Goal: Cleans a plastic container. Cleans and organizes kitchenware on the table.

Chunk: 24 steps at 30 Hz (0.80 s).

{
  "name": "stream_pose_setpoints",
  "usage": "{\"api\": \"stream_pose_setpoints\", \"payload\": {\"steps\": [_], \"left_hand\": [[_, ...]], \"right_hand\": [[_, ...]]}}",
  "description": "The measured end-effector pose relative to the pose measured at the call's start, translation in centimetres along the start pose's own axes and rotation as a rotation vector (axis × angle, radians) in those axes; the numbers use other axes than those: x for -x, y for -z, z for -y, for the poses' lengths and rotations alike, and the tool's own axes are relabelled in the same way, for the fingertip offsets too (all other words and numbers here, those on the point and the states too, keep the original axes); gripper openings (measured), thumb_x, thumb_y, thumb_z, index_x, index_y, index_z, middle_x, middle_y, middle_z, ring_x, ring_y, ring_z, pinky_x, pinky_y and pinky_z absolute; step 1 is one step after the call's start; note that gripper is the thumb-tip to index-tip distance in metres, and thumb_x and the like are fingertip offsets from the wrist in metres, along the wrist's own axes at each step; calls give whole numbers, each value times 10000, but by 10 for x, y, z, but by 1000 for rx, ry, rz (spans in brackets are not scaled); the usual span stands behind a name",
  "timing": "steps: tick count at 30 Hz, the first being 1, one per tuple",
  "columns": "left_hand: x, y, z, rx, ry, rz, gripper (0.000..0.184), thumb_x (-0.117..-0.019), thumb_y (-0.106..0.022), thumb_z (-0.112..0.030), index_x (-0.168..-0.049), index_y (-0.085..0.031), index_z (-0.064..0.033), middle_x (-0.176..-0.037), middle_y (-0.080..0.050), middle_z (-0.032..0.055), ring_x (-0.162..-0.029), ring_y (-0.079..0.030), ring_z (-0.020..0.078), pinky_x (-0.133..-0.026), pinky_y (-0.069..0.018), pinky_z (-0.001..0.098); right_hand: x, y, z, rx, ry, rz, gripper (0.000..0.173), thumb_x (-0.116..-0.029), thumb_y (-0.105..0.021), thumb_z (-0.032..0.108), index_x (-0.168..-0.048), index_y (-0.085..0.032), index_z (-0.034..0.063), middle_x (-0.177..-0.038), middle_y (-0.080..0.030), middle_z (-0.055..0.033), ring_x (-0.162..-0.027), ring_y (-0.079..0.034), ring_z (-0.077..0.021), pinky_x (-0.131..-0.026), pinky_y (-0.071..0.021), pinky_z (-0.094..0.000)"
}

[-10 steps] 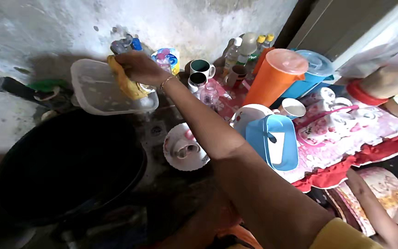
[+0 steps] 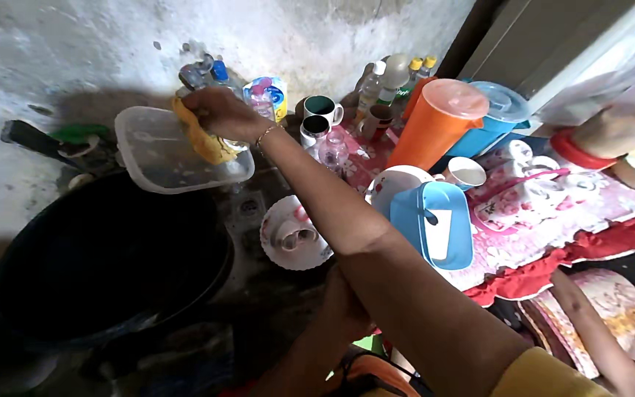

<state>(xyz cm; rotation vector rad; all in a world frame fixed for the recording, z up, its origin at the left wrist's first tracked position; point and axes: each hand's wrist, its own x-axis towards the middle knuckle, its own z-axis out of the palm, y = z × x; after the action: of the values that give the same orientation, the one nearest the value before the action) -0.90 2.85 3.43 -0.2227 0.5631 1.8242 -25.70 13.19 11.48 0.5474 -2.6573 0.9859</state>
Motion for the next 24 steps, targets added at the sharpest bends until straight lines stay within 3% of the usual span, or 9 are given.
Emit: {"api": "stream_pose_setpoints", "payload": {"steps": [2, 6, 7, 9, 12, 13, 16, 20, 24], "left_hand": [[0, -26, -18, -37, -86, -252, 492, -1127, -135, -302, -930, -544, -113, -703, -619, 15, -643, -641, 100, -570, -547, 263], [-26, 3, -69, -183, -513, -230, 396, -1092, -222, -187, -968, -586, -91, -785, -686, -1, -734, -685, 97, -697, -586, 278], [-25, 8, -81, -314, -624, -226, 361, -1100, -263, -163, -1105, -598, -30, -911, -688, 34, -835, -688, 125, -797, -575, 302], [-18, 15, -101, -890, -954, -220, 302, -1053, -380, -30, -1210, -601, 104, -1106, -696, 131, -976, -697, 144, -912, -568, 304], [-13, 19, -147, -1722, -1534, -373, 267, -947, -608, -52, -1173, -687, 66, -1215, -688, 233, -1146, -668, 320, -996, -529, 450], [-13, 16, -164, -1869, -1540, -476, 349, -927, -644, -89, -1244, -659, 55, -1299, -633, 280, -1228, -606, 418, -1032, -483, 535], [-14, 1, -210, -2054, -1033, -740, 671, -949, -677, -156, -1527, -394, 33, -1541, -373, 356, -1417, -378, 544, -1124, -342, 665], [-32, 3, -248, -1847, -498, -704, 490, -1051, -503, -83, -1526, -397, -25, -1422, -518, 319, -1298, -536, 475, -1055, -431, 639], [-57, 12, -256, -1661, -505, -730, 424, -1101, -368, -124, -1500, -405, 14, -1375, -534, 330, -1194, -599, 461, -986, -486, 606]], "right_hand": [[2, 0, 2, 12, 14, 12, 229, -935, -603, -29, -1127, -724, -62, -1124, -720, -210, -1112, -658, -295, -1020, -468, -439], [20, -1, 3, -74, -29, -61, 270, -926, -598, -56, -1174, -699, -88, -1166, -705, -233, -1137, -653, -289, -1035, -473, -415], [27, -1, 1, -89, -71, -80, 315, -930, -595, -61, -1233, -677, -91, -1225, -689, -246, -1189, -638, -296, -1068, -464, -409], [37, -2, -10, -19, -174, -93, 353, -931, -595, -48, -1276, -672, -51, -1241, -688, -232, -1196, -641, -318, -1061, -478, -457], [55, -9, -32, 104, -194, -71, 260, -917, -608, -53, -1160, -700, -67, -1099, -710, -260, -1055, -682, -400, -959, -513, -566], [63, -12, -40, 105, -184, -64, 230, -914, -609, -52, -1122, -705, -68, -1054, -715, -255, -1012, -690, -396, -929, -522, -569], [78, -25, -56, 90, -187, -28, 199, -946, -603, -14, -1109, -701, -69, -1029, -714, -254, -987, -694, -398, -923, -523, -574], [92, -36, -67, 76, -256, -71, 222, -1013, -536, 32, -1143, -678, -77, -1046, -698, -265, -996, -686, -399, -937, -520, -544], [103, -51, -54, 117, -379, -288, 270, -1030, -558, 73, -1244, -657, -60, -1151, -689, -275, -1080, -683, -417, -977, -528, -539]]}}
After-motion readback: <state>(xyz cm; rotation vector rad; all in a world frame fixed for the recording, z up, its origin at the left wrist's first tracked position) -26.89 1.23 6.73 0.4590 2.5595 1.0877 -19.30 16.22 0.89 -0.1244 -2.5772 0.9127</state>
